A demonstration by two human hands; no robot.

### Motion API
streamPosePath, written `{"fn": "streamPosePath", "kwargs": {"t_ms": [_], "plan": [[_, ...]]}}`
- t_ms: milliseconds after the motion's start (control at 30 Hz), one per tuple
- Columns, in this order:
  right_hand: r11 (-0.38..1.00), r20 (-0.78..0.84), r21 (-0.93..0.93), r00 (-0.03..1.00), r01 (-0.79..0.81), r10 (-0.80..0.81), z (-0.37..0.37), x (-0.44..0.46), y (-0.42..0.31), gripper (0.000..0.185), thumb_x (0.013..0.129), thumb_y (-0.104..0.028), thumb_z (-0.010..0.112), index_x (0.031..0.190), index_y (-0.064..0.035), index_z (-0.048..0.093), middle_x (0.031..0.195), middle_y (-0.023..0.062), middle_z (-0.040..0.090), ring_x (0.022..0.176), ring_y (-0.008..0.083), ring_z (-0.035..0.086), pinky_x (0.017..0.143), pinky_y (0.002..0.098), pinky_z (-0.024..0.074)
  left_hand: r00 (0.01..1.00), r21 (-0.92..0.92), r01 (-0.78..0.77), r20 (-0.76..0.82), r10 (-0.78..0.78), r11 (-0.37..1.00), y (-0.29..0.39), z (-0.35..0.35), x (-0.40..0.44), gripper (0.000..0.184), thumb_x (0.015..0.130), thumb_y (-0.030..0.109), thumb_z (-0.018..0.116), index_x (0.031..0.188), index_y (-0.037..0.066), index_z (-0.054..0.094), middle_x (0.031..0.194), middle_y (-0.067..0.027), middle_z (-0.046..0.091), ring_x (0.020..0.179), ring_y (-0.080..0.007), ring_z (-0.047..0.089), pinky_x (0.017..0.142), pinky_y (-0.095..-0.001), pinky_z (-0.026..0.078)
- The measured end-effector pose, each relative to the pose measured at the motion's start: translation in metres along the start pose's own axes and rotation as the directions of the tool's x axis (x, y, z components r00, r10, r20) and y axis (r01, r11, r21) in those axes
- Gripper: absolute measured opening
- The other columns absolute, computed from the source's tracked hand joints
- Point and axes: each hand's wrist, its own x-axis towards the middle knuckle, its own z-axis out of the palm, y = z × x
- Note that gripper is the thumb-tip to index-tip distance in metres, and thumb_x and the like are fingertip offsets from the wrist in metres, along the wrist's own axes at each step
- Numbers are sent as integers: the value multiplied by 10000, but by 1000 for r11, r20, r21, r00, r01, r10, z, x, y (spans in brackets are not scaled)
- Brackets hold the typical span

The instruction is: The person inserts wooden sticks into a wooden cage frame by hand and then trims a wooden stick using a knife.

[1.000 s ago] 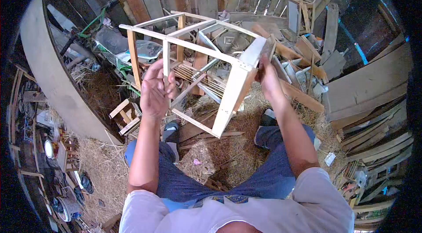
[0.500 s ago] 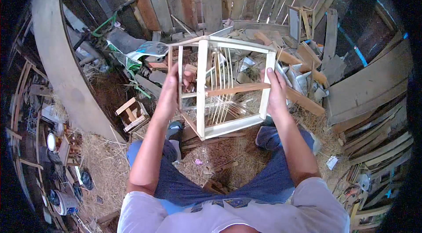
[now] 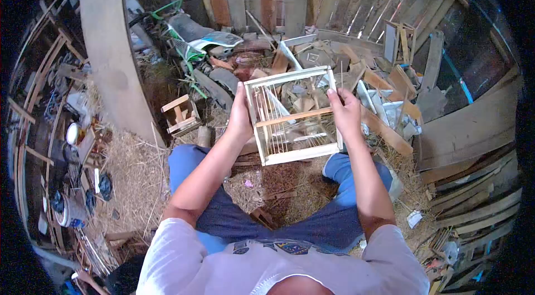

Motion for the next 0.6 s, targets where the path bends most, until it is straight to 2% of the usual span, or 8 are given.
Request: {"fn": "streamPosePath", "kwargs": {"t_ms": [133,200,233,300,367,467,567,600], "plan": [[996,-55,84,998,33,-28,-5,-16,2,320,961,-299,664,941,20,686,799,-10,650,736,54,522,680,238,434,990,-265,136,9,-139,955,-4,6,-7,467,1028,442,391,1166,61,623,1018,-85,685,910,-254,663,838,-422,550],[987,-73,159,997,-8,20,-12,-21,4,328,964,-300,661,948,26,688,828,10,674,767,54,538,715,239,449,950,-280,291,200,-241,915,-11,-10,-6,378,1001,349,453,1169,54,621,1044,-93,681,952,-280,659,865,-445,547],[988,-70,155,997,-7,18,-15,-24,2,328,964,-300,661,948,26,688,828,10,674,767,54,538,715,239,449,950,-285,290,201,-238,914,-18,-22,-2,378,1001,349,453,1169,54,621,1044,-93,681,952,-280,659,865,-445,547],[999,-93,52,996,12,-7,-21,-25,-2,309,970,-292,655,911,9,685,770,-10,639,715,52,520,657,238,432,876,-378,373,445,-187,847,-28,-33,1,345,992,315,515,1228,80,603,1076,-95,674,987,-272,652,898,-465,543],[997,-90,78,996,0,7,-24,-23,-2,309,972,-296,652,887,0,678,734,-22,611,682,51,500,620,240,413,967,-315,230,185,-178,921,-37,-33,-6,270,995,257,568,1243,151,586,1078,-36,653,910,-210,664,856,-441,582],[992,-109,119,994,28,-15,-24,-23,-4,315,972,-307,649,848,-18,665,677,-40,560,627,48,463,562,244,374,967,-83,165,212,-144,983,-26,-27,-16,287,973,221,637,1241,122,603,1008,-11,663,796,-121,648,696,-286,580],[986,-115,160,993,46,-28,-23,-22,-5,323,966,-319,655,836,-24,662,662,-42,546,612,53,450,550,253,368,996,-19,59,74,-57,998,-38,-38,-6,286,959,233,668,1200,83,634,949,-13,679,746,-114,630,666,-256,548],[993,-97,112,995,47,-36,-25,-21,-5,322,963,-314,658,833,-19,661,666,-40,553,617,54,456,557,254,374,997,217,-5,-77,22,976,-34,-33,-12,282,971,223,656,1195,53,647,938,-20,698,750,-110,632,669,-242,530]]}}
